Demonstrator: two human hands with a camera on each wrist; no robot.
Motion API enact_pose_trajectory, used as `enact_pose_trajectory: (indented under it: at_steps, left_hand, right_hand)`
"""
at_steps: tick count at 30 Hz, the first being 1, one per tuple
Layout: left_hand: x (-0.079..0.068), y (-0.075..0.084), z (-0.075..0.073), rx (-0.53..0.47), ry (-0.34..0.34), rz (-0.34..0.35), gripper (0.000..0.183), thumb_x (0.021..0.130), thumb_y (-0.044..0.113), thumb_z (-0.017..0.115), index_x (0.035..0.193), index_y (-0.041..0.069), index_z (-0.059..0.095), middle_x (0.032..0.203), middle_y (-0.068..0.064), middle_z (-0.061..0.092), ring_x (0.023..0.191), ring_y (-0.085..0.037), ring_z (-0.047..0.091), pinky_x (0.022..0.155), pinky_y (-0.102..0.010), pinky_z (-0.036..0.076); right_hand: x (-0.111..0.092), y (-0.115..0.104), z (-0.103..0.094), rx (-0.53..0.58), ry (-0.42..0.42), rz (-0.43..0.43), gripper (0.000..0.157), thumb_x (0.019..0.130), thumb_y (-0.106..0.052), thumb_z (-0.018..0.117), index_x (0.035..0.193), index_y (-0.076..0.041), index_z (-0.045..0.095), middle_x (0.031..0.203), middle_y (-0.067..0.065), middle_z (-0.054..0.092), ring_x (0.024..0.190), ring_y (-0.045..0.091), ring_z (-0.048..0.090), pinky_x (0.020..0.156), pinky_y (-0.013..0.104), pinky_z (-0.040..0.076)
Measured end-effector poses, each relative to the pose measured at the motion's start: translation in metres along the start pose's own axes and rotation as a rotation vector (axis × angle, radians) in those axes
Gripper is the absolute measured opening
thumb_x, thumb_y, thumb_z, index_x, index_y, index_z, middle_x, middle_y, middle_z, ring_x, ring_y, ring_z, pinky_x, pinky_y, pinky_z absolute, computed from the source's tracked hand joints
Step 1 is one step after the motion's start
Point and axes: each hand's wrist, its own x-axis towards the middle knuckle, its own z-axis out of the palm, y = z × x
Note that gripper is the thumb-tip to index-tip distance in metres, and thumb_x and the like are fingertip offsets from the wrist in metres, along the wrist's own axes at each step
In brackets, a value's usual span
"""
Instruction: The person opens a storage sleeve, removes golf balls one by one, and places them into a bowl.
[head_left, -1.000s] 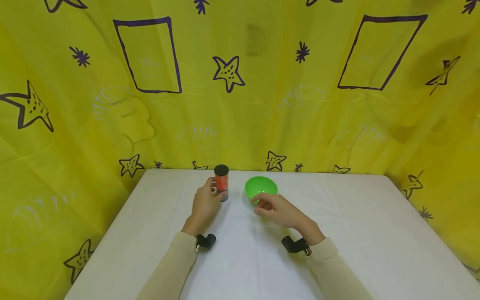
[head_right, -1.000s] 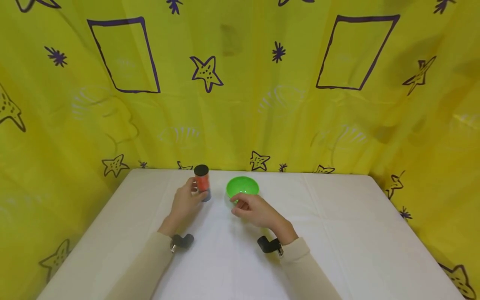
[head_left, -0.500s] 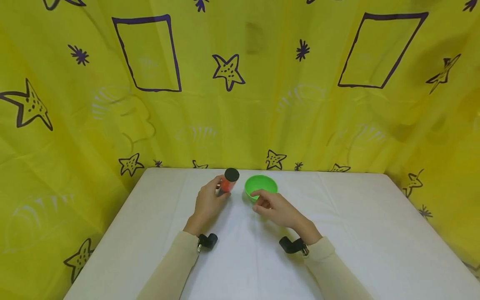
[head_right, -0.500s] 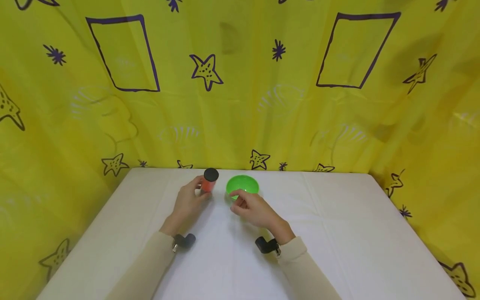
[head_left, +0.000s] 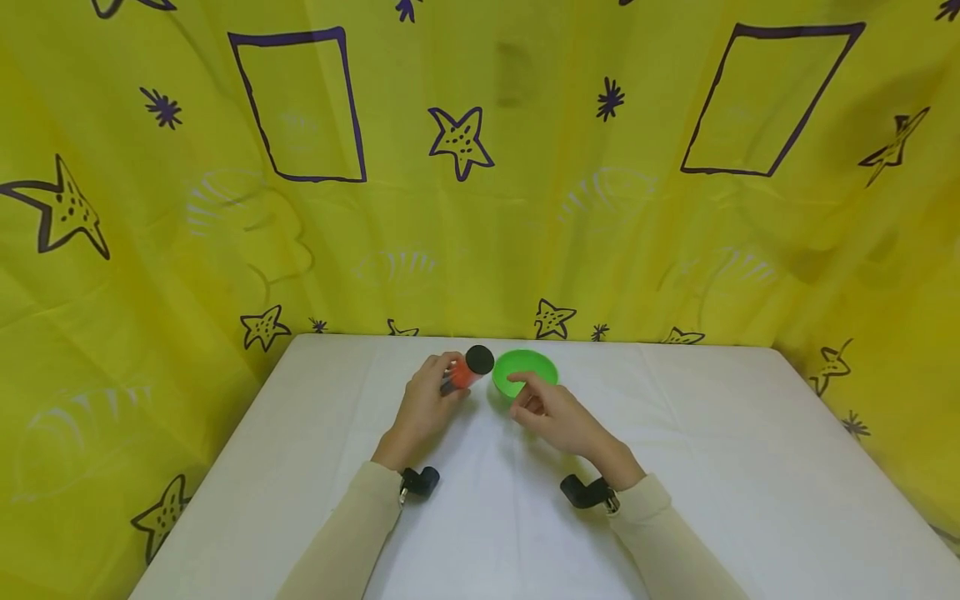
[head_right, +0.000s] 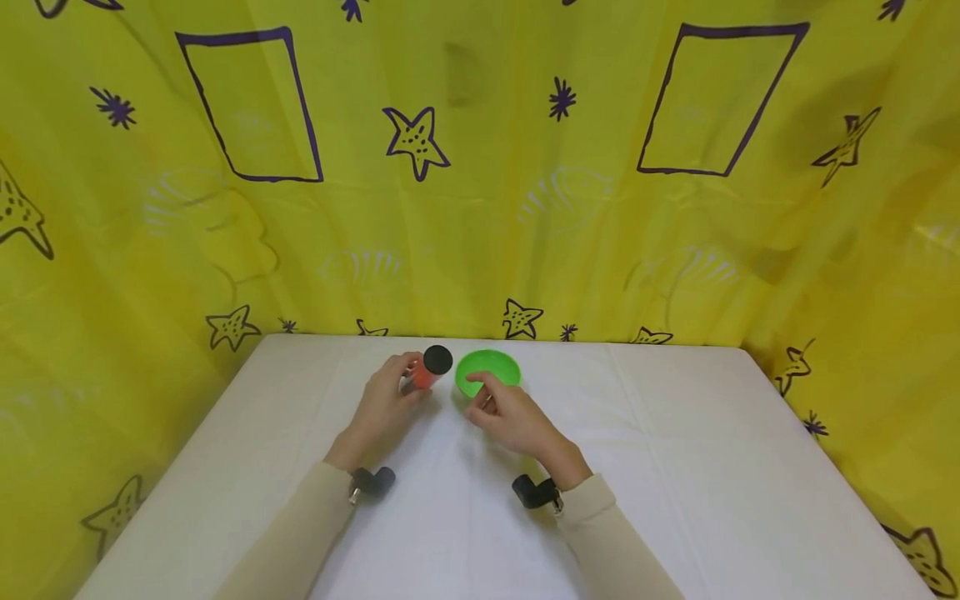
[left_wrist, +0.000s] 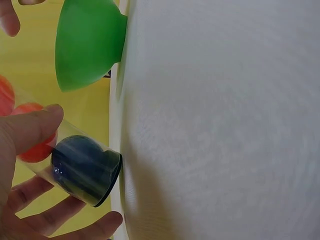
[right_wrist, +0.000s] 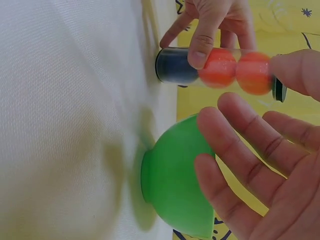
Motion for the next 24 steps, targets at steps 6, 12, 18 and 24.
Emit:
enact_pose_trajectory:
  at_steps: [6, 12, 18, 24]
  left_hand:
    - [0.0, -0.001, 0.001, 0.033, 0.004, 0.026, 0.055, 0.089, 0.015, 0.081, 0.137, 0.022, 0.057, 0.122, -0.006, 0.06, 0.117, -0.031, 0.063, 0.105, -0.051, 0.05]
    - [0.0, 0.004, -0.001, 0.038, 0.016, 0.077, 0.055, 0.089, 0.017, 0.081, 0.138, 0.022, 0.058, 0.119, -0.005, 0.059, 0.112, -0.028, 0.063, 0.103, -0.049, 0.052]
    - [0.002, 0.013, -0.004, 0.111, 0.029, 0.189, 0.058, 0.086, 0.019, 0.084, 0.138, 0.018, 0.059, 0.12, -0.009, 0.062, 0.109, -0.029, 0.065, 0.098, -0.048, 0.054]
    - [0.0, 0.026, -0.007, 0.161, 0.038, 0.268, 0.058, 0.084, 0.021, 0.086, 0.137, 0.017, 0.061, 0.117, -0.008, 0.064, 0.105, -0.028, 0.067, 0.092, -0.047, 0.057]
  right_hand:
    - [0.001, 0.0, -0.001, -0.001, 0.044, 0.001, 0.051, 0.1, -0.015, 0.064, 0.146, -0.004, 0.047, 0.104, 0.005, 0.071, 0.086, 0.017, 0.067, 0.074, 0.027, 0.053]
    - [0.001, -0.001, -0.005, 0.001, 0.087, -0.021, 0.05, 0.1, -0.014, 0.063, 0.145, -0.006, 0.046, 0.104, 0.006, 0.071, 0.086, 0.021, 0.068, 0.076, 0.027, 0.054]
    - [0.001, -0.003, -0.009, 0.014, 0.154, -0.067, 0.049, 0.099, -0.011, 0.063, 0.145, -0.006, 0.046, 0.103, 0.008, 0.07, 0.086, 0.026, 0.07, 0.077, 0.029, 0.055]
    - [-0.002, -0.005, -0.013, 0.031, 0.201, -0.094, 0.048, 0.099, -0.014, 0.065, 0.143, -0.009, 0.047, 0.104, 0.009, 0.069, 0.084, 0.025, 0.07, 0.073, 0.032, 0.056]
